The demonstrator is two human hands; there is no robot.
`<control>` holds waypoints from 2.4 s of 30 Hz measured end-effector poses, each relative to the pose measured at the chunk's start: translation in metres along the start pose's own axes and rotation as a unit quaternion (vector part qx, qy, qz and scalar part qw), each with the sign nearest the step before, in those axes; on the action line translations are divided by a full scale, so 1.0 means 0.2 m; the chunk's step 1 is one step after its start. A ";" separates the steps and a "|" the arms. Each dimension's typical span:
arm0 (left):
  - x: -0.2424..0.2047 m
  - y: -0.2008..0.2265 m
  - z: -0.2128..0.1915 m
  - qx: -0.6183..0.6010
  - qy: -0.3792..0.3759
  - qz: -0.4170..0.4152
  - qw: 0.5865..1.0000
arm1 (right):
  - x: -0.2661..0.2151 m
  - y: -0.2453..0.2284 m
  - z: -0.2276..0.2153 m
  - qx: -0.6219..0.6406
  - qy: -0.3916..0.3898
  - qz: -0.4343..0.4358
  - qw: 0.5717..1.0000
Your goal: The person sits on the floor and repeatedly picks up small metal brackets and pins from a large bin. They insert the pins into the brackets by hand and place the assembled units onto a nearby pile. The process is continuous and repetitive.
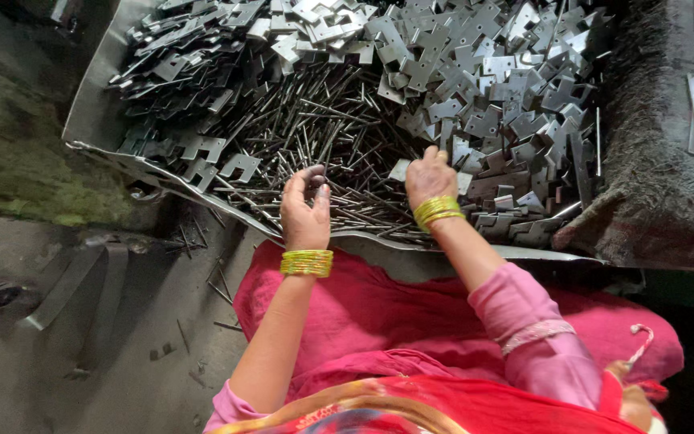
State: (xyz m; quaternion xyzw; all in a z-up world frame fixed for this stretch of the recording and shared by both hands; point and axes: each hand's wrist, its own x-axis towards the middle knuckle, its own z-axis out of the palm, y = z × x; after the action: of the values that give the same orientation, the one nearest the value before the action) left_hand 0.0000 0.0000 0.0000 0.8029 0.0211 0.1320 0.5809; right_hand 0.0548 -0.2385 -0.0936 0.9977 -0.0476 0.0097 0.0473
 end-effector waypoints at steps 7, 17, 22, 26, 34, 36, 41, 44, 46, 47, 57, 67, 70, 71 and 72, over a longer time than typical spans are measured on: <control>0.06 0.08 0.33 0.111 -0.051 0.015 0.992 | -0.22 0.15 -0.31 0.235 0.227 0.006 0.945; 0.16 0.15 1.14 0.188 -0.098 -0.090 0.973 | -0.40 0.68 -0.38 0.796 0.294 0.332 0.412; 0.27 0.05 0.93 0.052 -0.088 -0.165 0.981 | -0.40 0.58 -0.33 0.769 0.159 0.309 0.536; 0.44 -0.16 0.38 -0.045 0.000 -0.001 0.999 | -0.22 0.33 -0.27 0.347 0.112 0.083 0.927; 0.34 -0.21 -0.32 0.122 0.028 -0.010 0.992 | -0.05 -0.06 -0.19 0.003 0.039 -0.070 0.997; 0.27 -0.13 -0.27 0.327 0.042 0.034 0.943 | -0.09 -0.01 -0.20 0.037 0.088 -0.104 0.990; 0.23 -0.05 0.08 0.473 -0.147 0.035 0.868 | -0.18 0.22 -0.34 0.262 0.305 -0.117 0.908; 0.30 -0.13 0.04 0.318 -0.091 0.006 0.944 | -0.23 0.35 -0.44 0.845 0.225 0.185 0.449; 0.29 -0.19 -0.08 0.379 -0.014 0.017 0.925 | -0.32 0.42 -0.46 0.829 0.225 0.281 0.429; 0.29 -0.20 -0.12 0.408 0.026 0.025 0.912 | -0.35 0.43 -0.46 0.860 0.179 0.273 0.391; 0.19 -0.04 -0.05 0.229 -0.082 -0.114 0.963 | -0.37 -0.13 -0.23 0.910 -0.124 0.225 0.325; 0.31 0.16 0.01 0.012 -0.248 0.000 0.969 | -0.35 -0.03 -0.09 0.923 -0.059 0.251 0.285; 0.31 0.25 0.10 0.219 -0.137 0.243 0.935 | -0.34 0.03 -0.05 0.901 -0.066 0.239 0.357; 0.32 0.28 0.14 0.259 -0.102 0.300 0.913 | -0.32 0.04 -0.05 0.907 -0.076 0.216 0.352; 0.33 0.31 0.19 0.222 -0.142 0.242 0.934 | -0.31 0.06 -0.05 0.913 -0.085 0.193 0.348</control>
State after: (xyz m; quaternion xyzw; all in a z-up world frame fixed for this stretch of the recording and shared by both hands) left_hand 0.0655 -0.0429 0.0601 0.9026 -0.2275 0.1449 0.3354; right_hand -0.0076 -0.2435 -0.0843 0.3821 -0.2041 -0.0292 -0.9008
